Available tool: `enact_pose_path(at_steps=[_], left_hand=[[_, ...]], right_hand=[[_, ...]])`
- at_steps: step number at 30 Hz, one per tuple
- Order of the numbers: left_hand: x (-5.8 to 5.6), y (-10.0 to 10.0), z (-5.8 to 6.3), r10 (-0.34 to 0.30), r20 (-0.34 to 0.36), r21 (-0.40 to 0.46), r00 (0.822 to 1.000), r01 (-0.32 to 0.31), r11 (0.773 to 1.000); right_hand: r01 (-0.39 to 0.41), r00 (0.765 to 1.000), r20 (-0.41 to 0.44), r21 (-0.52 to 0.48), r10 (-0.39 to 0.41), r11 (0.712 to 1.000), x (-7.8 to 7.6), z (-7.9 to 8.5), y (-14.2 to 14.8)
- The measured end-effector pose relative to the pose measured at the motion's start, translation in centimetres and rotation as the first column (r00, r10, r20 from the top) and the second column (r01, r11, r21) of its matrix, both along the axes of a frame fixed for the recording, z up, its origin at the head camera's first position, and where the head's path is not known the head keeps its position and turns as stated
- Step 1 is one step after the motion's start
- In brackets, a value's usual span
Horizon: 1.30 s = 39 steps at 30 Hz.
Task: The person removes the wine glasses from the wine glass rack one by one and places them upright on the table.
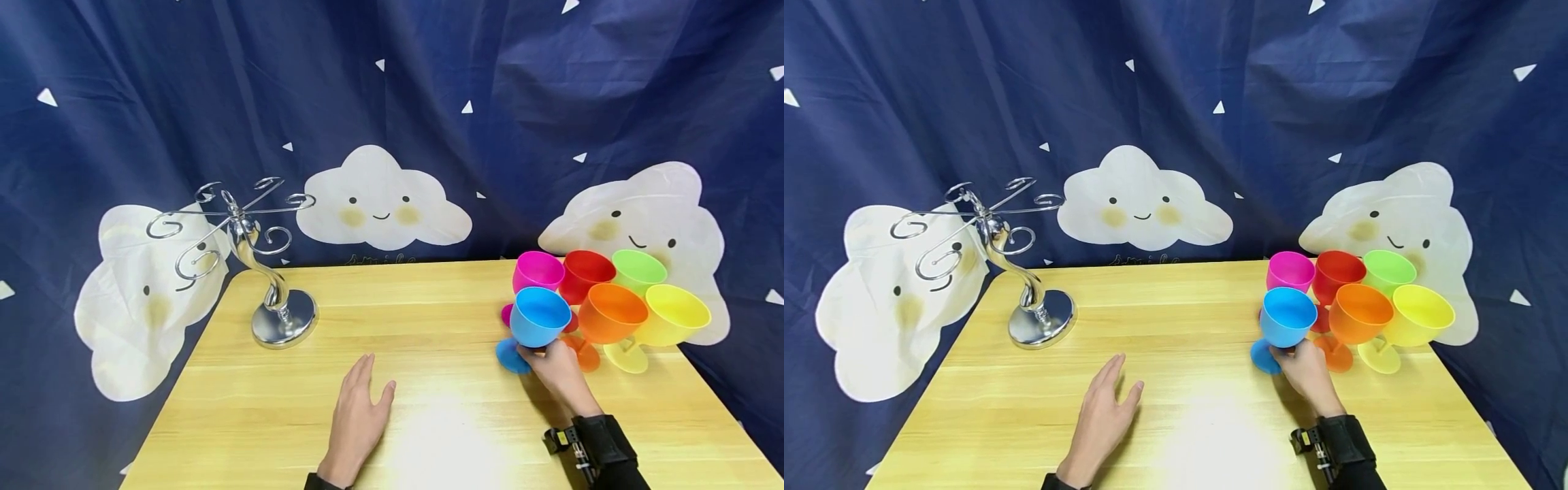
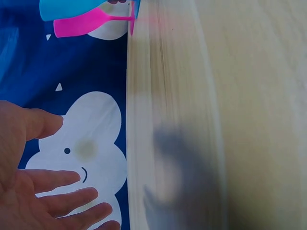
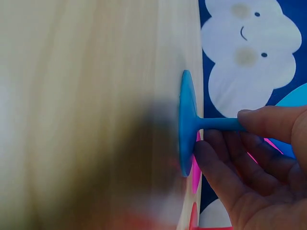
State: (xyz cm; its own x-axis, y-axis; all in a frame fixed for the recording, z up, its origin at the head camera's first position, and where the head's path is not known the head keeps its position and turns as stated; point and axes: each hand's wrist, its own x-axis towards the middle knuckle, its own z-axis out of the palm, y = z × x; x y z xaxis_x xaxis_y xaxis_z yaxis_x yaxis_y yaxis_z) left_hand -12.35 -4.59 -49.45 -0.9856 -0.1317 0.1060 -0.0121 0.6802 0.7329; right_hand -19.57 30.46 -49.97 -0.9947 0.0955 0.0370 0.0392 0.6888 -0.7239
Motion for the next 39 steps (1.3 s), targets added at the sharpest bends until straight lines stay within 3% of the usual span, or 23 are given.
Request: enact_pose_path(at_steps=[9, 16, 21, 27, 35, 39], left_hand=[[0.3, 0.3, -0.3, -0.005, 0.013, 0.012, 1.000, 0.005, 1.000], [0.4, 0.4, -0.4, -0.013, 0.014, 0.012, 1.000, 0.013, 1.000], [0.4, 0.3, -0.5, -0.014, 0.003, -0.008, 1.000, 0.014, 1.000], [0.3, 0.3, -0.5, -0.021, -0.012, -0.022, 1.000, 0.021, 1.000], [0.6, -0.6, -0.1, -0.034, -0.024, -0.098, 0.999, 0.032, 0.995], [0.8, -1.7, 0.1, -0.068, -0.049, -0.168, 0.996, 0.059, 0.984]], right_hand=[[0.051, 0.999, 0.009, 0.026, -0.051, 0.998, -0.2, 0.0, 1.6], [0.083, 0.996, -0.038, 0.032, -0.082, 0.996, -0.6, -1.4, 3.3], [0.093, 0.996, 0.005, 0.002, -0.093, 0.996, 0.2, -0.2, 2.8], [0.097, 0.995, 0.005, -0.001, -0.097, 0.995, 0.5, -0.1, 2.6], [0.028, 0.998, -0.053, 0.004, -0.027, 1.000, 2.5, 0.3, 2.7], [0.056, 0.997, -0.048, 0.002, -0.056, 0.998, 4.3, 0.6, 2.6]])
